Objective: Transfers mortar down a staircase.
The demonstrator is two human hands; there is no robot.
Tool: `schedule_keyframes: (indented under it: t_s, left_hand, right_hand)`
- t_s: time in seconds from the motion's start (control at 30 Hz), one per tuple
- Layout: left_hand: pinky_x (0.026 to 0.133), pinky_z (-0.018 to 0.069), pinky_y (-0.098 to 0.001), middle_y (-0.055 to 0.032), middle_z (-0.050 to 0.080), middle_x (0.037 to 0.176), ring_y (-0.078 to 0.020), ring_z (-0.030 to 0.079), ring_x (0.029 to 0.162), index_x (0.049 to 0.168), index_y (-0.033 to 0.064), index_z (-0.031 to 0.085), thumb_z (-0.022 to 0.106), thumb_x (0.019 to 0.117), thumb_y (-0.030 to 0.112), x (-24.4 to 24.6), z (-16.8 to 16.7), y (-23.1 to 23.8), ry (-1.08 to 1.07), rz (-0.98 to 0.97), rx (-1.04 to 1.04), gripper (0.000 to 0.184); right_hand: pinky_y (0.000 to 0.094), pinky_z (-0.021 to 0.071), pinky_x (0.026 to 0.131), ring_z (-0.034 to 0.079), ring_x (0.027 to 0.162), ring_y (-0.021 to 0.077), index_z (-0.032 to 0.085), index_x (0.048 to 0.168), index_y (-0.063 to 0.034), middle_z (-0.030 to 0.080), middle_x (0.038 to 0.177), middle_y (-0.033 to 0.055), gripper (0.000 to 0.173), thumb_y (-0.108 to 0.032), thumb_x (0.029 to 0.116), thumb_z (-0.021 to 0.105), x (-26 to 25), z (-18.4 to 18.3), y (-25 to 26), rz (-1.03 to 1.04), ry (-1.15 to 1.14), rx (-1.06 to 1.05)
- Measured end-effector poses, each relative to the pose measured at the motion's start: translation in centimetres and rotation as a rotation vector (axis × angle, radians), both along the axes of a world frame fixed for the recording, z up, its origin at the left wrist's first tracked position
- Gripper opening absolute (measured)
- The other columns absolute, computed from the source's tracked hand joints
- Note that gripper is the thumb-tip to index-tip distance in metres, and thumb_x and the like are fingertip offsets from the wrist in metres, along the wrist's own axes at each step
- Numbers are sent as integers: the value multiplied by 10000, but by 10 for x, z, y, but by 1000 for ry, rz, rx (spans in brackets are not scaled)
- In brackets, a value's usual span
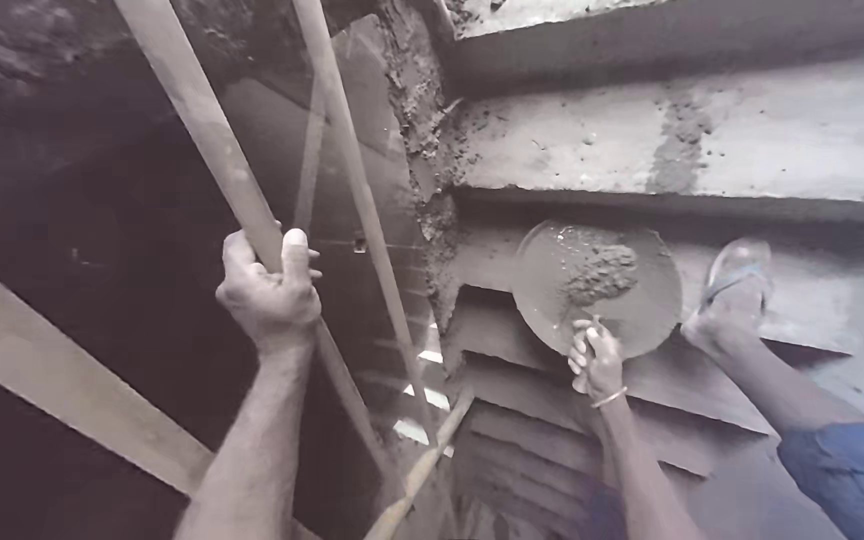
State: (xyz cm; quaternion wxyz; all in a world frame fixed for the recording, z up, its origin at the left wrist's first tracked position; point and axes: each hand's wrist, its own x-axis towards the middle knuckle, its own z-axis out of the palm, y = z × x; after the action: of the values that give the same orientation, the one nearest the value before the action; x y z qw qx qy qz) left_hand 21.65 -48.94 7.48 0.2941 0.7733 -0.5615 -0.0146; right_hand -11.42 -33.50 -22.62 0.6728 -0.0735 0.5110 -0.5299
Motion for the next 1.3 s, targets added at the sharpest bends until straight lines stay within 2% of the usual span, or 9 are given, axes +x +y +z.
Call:
schedule_keyframes:
  t_s: [0.17,0.23,0.4,0.57,0.67,1.0,1.13,1.2,1.3]
  left_hand:
    - [548,600,-288,-21,704,894,-85,685,639,1314,38,555,568,1032,359,0,-1,0,0,8,-13,428]
    - [542,602,-279,-15,699,884,-78,684,641,1312,30,552,580,1028,351,1,-1,-2,8,-3,-28,429]
    - [542,610,-290,-8,705,913,-90,696,663,1312,43,553,578,1030,340,1,-2,-2,26,-18,-26,410]
    - [579,615,-318,-40,692,924,-110,694,678,1334,26,531,563,1038,362,-1,2,2,33,-14,13,449]
    - [594,612,-336,-82,682,945,-128,686,677,1359,2,508,557,1039,385,4,1,1,66,-32,35,502]
    - [603,637,-390,-86,696,1006,-164,710,685,1376,55,509,599,1025,392,17,-9,5,67,27,20,495]
    - [599,637,-390,-75,695,1002,-166,710,690,1391,70,501,604,1023,410,23,-12,7,77,17,21,511]
    - [608,629,-387,-82,696,1000,-160,705,695,1388,60,508,589,1025,427,16,-8,3,50,14,30,522]
    - [619,608,-356,-89,674,976,-138,679,691,1373,25,504,544,1044,418,3,0,1,19,-10,55,514]
  right_hand:
    - [326,539,451,561,471,131,535,1226,41,567,652,22,338,-204,997,486,97,29,-26,-73,646,7]
    - [520,591,747,710,805,341,562,1297,90,705,967,232,412,-217,1022,555,156,23,-49,104,916,187]
    - [526,549,945,687,1065,339,546,1380,0,692,1171,218,434,-306,1077,490,246,49,-89,610,539,205]
    - [406,581,627,641,655,209,581,1282,-26,644,832,109,368,-311,1062,505,167,86,-43,640,355,68]
    - [512,444,1108,590,1288,334,558,1423,1,616,1376,217,455,-278,1107,388,55,69,-57,1071,784,124]
    - [580,374,1147,518,1363,387,636,1332,-12,603,1390,236,541,-437,1096,398,-135,-6,-87,1052,1049,336]
    - [500,492,1045,645,1177,314,649,1291,27,679,1241,217,527,-391,1111,384,-82,-18,-61,611,923,567]
    - [298,497,499,541,540,128,642,971,-64,559,677,44,452,-400,1117,378,-48,-44,-45,458,562,600]
    - [242,373,330,388,359,77,617,974,-81,427,515,-44,506,-412,1127,268,-36,-62,-4,278,-120,412]
